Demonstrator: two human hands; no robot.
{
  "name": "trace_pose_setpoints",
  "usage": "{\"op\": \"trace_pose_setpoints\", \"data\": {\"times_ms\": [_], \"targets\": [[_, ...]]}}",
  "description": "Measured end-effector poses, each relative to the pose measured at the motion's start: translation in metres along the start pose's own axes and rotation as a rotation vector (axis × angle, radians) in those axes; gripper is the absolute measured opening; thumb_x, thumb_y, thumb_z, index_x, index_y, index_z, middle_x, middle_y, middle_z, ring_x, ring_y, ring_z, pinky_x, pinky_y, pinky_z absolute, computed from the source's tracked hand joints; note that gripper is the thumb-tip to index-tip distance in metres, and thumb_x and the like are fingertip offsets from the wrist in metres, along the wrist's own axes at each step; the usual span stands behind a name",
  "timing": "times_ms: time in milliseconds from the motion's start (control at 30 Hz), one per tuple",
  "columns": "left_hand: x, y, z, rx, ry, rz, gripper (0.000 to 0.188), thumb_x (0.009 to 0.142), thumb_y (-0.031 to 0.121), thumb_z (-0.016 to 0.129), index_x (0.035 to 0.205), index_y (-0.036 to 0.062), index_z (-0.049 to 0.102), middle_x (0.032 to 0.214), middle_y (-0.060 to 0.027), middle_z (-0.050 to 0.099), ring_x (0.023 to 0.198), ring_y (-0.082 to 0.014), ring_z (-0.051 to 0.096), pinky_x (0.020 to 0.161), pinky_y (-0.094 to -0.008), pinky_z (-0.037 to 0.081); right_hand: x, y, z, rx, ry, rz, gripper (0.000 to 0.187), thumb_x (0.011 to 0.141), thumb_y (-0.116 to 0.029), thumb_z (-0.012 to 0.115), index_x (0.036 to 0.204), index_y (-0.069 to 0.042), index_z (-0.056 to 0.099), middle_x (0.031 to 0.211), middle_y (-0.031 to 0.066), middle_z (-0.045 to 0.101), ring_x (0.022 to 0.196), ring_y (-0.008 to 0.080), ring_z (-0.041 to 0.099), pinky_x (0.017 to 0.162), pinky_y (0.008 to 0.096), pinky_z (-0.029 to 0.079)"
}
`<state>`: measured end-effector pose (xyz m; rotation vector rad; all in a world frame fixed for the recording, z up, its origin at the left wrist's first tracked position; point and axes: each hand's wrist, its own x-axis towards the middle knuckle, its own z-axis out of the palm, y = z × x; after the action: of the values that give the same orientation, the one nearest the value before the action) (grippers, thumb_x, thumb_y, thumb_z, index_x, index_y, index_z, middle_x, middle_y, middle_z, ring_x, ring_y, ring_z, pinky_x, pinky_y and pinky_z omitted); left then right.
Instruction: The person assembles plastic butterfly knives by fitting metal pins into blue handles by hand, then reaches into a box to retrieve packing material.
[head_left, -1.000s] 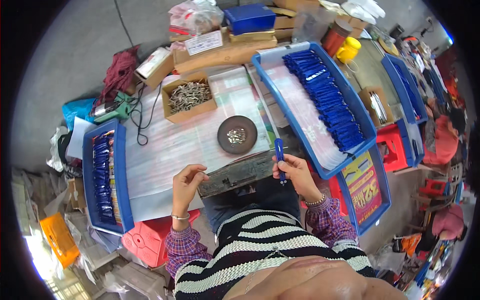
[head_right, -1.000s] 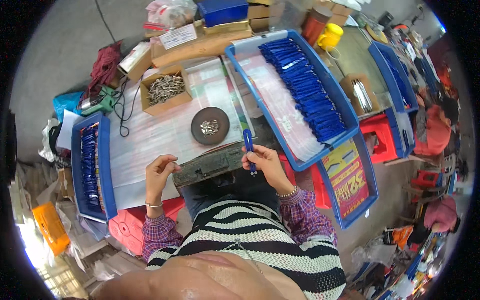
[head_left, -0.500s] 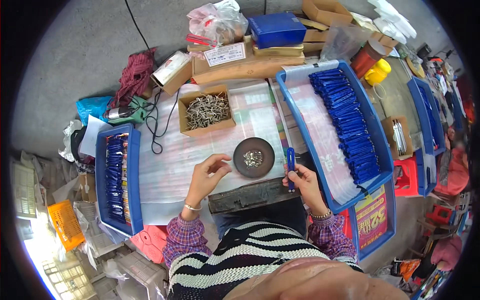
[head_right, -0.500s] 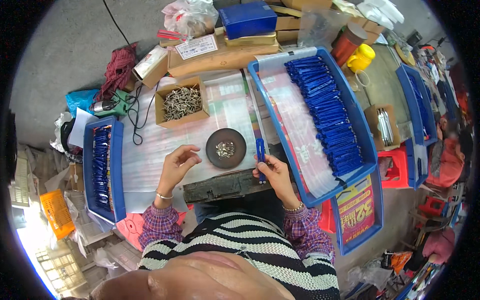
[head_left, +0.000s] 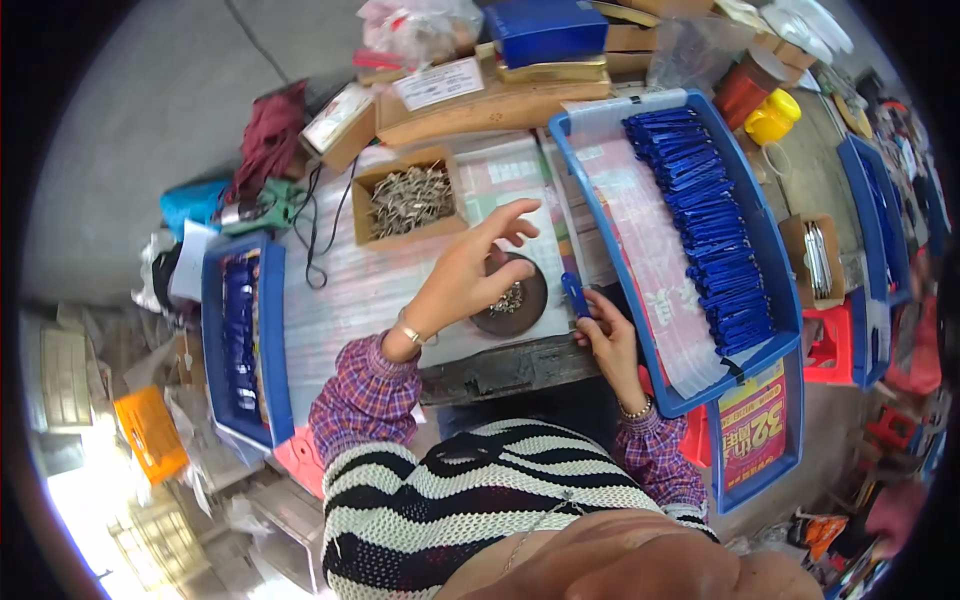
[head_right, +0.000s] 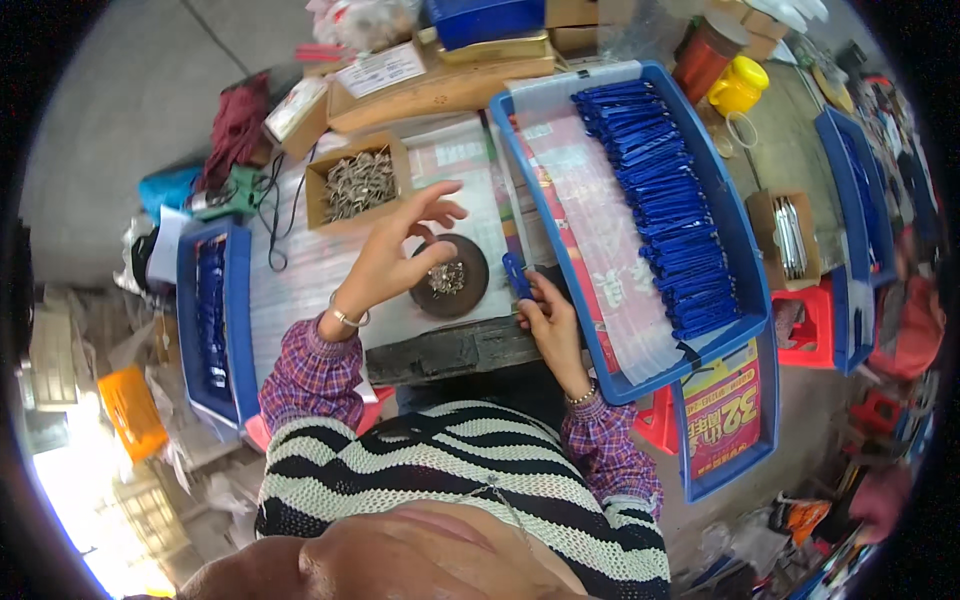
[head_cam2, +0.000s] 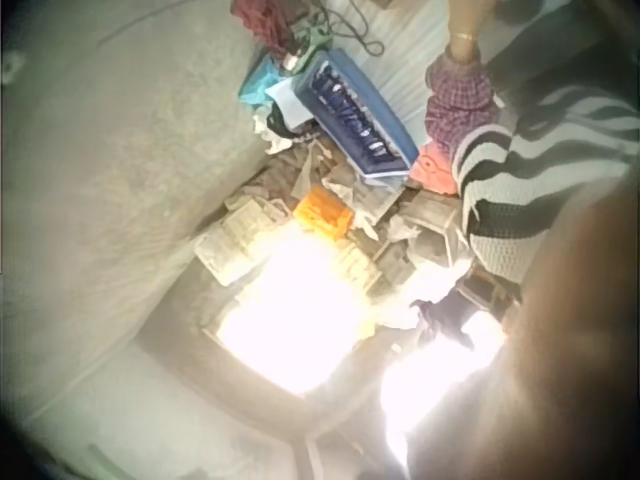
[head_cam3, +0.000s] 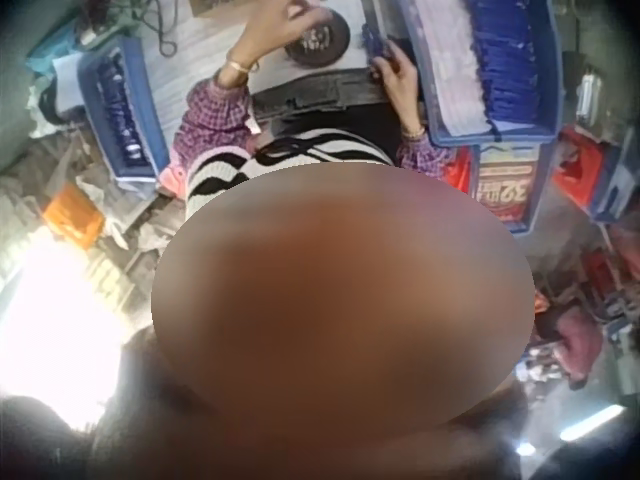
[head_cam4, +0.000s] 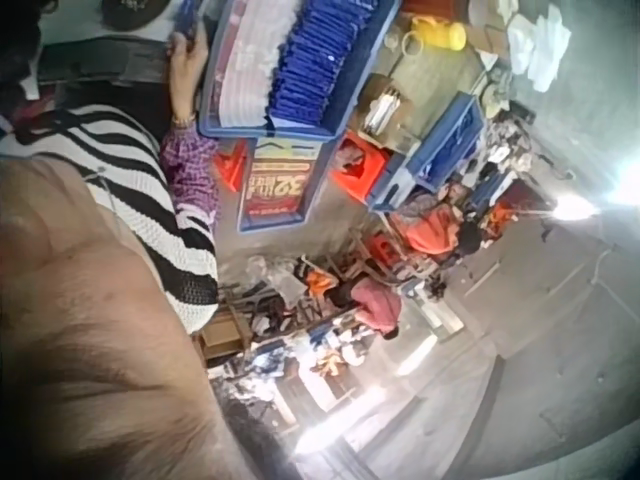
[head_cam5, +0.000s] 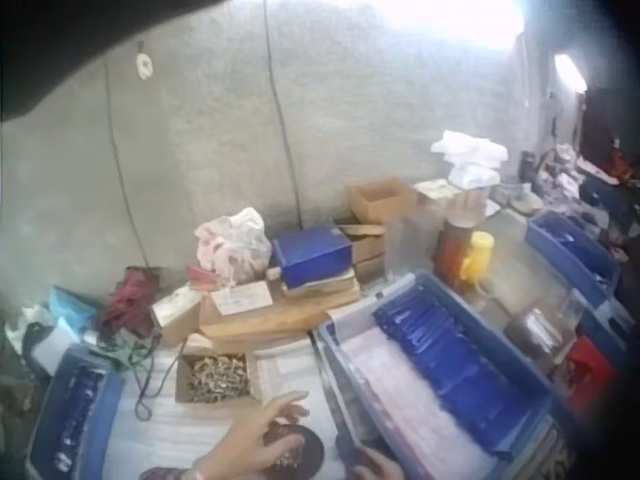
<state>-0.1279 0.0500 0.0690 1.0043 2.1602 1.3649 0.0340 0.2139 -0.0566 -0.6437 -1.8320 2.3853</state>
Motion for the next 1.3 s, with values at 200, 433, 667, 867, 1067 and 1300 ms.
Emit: {"op": "trace_pose_setpoints", "data": {"times_ms": [200,433,667,867,1067,1300], "targets": [[-0.016,-0.010,0.002,-0.043,0.002,0.011,0.057,0.078,0.006,0.064,0.131,0.0113,0.046,0.106,-0.0071,0.061,0.091,-0.0152,0.058,0.077,-0.0275,0.049,-0.005,0.002,-0.005,-0.165,0.015,-0.045,0.035,0.088,0.001,0.052,0.123,-0.001,0.052,0.092,0.0026,0.059,0.069,0.0064,0.051,0.062,0.0198,0.044],[-0.046,-0.022,-0.009,0.002,0.042,0.023,0.049,0.078,0.008,0.065,0.125,0.0091,0.052,0.107,-0.0050,0.062,0.092,-0.0151,0.060,0.072,-0.0279,0.051,-0.007,-0.007,0.000,-0.458,0.029,-0.214,0.029,0.088,0.001,0.052,0.117,0.001,0.056,0.087,0.0021,0.060,0.066,0.0058,0.051,0.060,0.0200,0.043],[-0.073,-0.027,-0.019,0.074,0.100,0.071,0.049,0.076,0.008,0.064,0.123,0.0105,0.053,0.104,-0.0075,0.062,0.085,-0.0191,0.061,0.072,-0.0302,0.049,-0.006,-0.016,0.008,-0.709,0.034,-0.317,0.025,0.086,0.003,0.052,0.111,0.000,0.057,0.089,0.0116,0.059,0.064,0.0144,0.055,0.057,0.0251,0.045],[-0.096,-0.041,-0.032,0.104,0.126,0.059,0.046,0.075,0.007,0.064,0.120,0.0099,0.056,0.107,-0.0072,0.062,0.083,-0.0202,0.060,0.072,-0.0309,0.050,-0.005,-0.015,0.008,-0.915,0.059,-0.409,0.027,0.083,0.001,0.056,0.109,-0.002,0.058,0.097,0.0176,0.058,0.089,0.0363,0.058,0.077,0.0386,0.046],[-0.117,-0.047,-0.041,0.071,0.178,0.013,0.043,0.076,0.009,0.064,0.118,0.0089,0.058,0.109,-0.0069,0.062,0.084,-0.0200,0.061,0.071,-0.0305,0.051,-0.009,-0.021,0.016,-1.065,0.079,-0.515,0.031,0.080,-0.001,0.061,0.110,-0.002,0.058,0.097,0.0153,0.059,0.088,0.0317,0.059,0.076,0.0363,0.047],[-0.134,-0.056,-0.044,0.054,0.224,0.020,0.040,0.076,0.010,0.064,0.116,0.0082,0.059,0.107,-0.0069,0.063,0.082,-0.0202,0.061,0.069,-0.0303,0.051,-0.010,-0.016,0.014,-1.152,0.097,-0.550,0.037,0.076,-0.001,0.065,0.112,-0.002,0.058,0.094,0.0130,0.059,0.085,0.0287,0.059,0.074,0.0359,0.046]]}}
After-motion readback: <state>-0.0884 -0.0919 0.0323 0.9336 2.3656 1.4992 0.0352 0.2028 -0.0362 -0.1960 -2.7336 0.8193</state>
